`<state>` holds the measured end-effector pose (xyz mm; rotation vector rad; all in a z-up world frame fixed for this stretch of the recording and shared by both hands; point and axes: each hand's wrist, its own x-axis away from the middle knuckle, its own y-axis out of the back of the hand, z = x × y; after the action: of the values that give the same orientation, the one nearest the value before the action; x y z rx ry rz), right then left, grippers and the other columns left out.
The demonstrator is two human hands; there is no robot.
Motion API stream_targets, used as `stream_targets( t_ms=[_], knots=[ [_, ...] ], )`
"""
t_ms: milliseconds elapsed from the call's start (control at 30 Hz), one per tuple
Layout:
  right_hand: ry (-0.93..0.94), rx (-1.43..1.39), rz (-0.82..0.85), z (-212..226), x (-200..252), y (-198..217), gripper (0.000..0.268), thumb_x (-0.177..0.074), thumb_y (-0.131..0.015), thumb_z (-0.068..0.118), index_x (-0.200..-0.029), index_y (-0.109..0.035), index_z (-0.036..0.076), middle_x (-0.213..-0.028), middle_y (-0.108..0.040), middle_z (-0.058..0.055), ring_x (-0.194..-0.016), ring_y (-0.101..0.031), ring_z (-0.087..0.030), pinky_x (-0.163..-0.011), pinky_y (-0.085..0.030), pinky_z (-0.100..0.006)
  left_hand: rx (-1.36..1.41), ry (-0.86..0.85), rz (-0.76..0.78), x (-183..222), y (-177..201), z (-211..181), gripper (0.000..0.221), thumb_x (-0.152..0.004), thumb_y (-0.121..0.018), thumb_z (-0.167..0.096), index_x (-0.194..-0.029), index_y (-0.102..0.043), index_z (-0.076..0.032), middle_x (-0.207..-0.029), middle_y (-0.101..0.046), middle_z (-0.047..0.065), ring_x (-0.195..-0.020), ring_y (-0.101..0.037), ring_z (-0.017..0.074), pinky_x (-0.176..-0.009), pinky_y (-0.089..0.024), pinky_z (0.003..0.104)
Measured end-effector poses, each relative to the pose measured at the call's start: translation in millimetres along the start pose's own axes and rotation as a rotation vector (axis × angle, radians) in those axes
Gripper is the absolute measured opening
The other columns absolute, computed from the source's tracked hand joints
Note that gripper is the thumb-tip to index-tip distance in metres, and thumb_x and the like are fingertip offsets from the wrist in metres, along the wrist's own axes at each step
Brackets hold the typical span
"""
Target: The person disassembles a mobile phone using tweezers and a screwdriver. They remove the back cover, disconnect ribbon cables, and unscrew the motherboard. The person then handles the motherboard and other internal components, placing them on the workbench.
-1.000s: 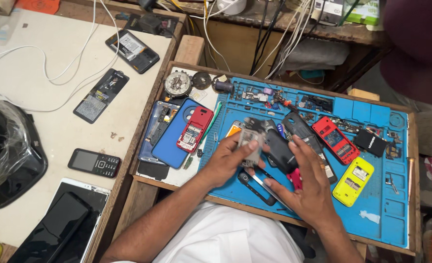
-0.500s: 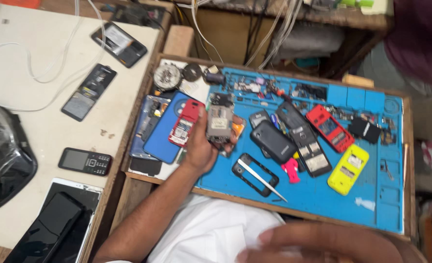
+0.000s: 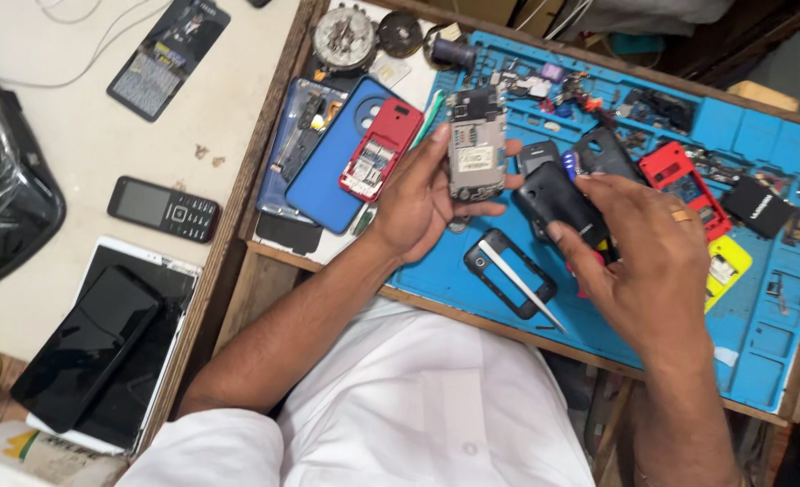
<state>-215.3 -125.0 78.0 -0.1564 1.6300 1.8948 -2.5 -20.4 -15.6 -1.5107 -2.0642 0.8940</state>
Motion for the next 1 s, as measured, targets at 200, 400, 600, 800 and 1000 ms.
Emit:
stream_targets(
  t_ms=[200,400,600,800,1000],
  knots=[
    [-0.082,0.157,0.114,-1,22,-30,0.06,-0.086,-0.088,0.038,-0.136,-0.07,0.01,-0.139,-0.065,-0.009,-0.126,-0.06,-0.03,-0.105,-0.041,-0.048,0.015,0.027,0.025,-1,2,1,0.058,-0.115,-0.028,-0.045,-0.151,-0.045,-0.003,-0.143,-0.061,0.021,-0.126,-0.067,0.0329,-0.097,-0.064,0.045],
    [-0.068,0.143,0.126,-11,23,-29,0.063,-0.081,-0.091,0.035,-0.135,-0.071,0.009,-0.134,-0.066,-0.008,-0.122,-0.06,-0.028,-0.104,-0.04,-0.045,0.012,0.045,0.095,-2,9,3,0.06,-0.116,-0.027,-0.045,-0.154,-0.045,-0.002,-0.148,-0.06,0.021,-0.131,-0.066,0.0309,-0.102,-0.063,0.044],
    [-0.056,0.121,0.128,-14,26,-30,0.059,-0.081,-0.093,0.033,-0.129,-0.072,0.007,-0.13,-0.067,-0.008,-0.121,-0.058,-0.03,-0.104,-0.041,-0.045,0.016,0.033,0.104,-3,12,7,0.061,-0.117,-0.028,-0.046,-0.154,-0.044,0.0,-0.143,-0.063,0.023,-0.126,-0.069,0.0322,-0.098,-0.065,0.043],
    [-0.04,-0.011,0.093,-29,30,-29,0.048,-0.086,-0.094,0.022,-0.125,-0.072,0.007,-0.127,-0.07,-0.008,-0.112,-0.065,-0.025,-0.101,-0.046,-0.037,0.005,0.032,0.111,-3,12,7,0.062,-0.117,-0.027,-0.046,-0.154,-0.045,0.0,-0.142,-0.065,0.022,-0.124,-0.07,0.0308,-0.097,-0.066,0.041],
    [-0.122,-0.121,0.079,-36,39,-32,0.048,-0.085,-0.094,0.017,-0.126,-0.071,0.004,-0.124,-0.07,-0.011,-0.105,-0.066,-0.025,-0.095,-0.052,-0.035,0.003,0.023,0.128,-4,16,10,0.061,-0.116,-0.027,-0.047,-0.154,-0.044,-0.002,-0.141,-0.065,0.022,-0.124,-0.071,0.0307,-0.094,-0.067,0.04]
  ],
)
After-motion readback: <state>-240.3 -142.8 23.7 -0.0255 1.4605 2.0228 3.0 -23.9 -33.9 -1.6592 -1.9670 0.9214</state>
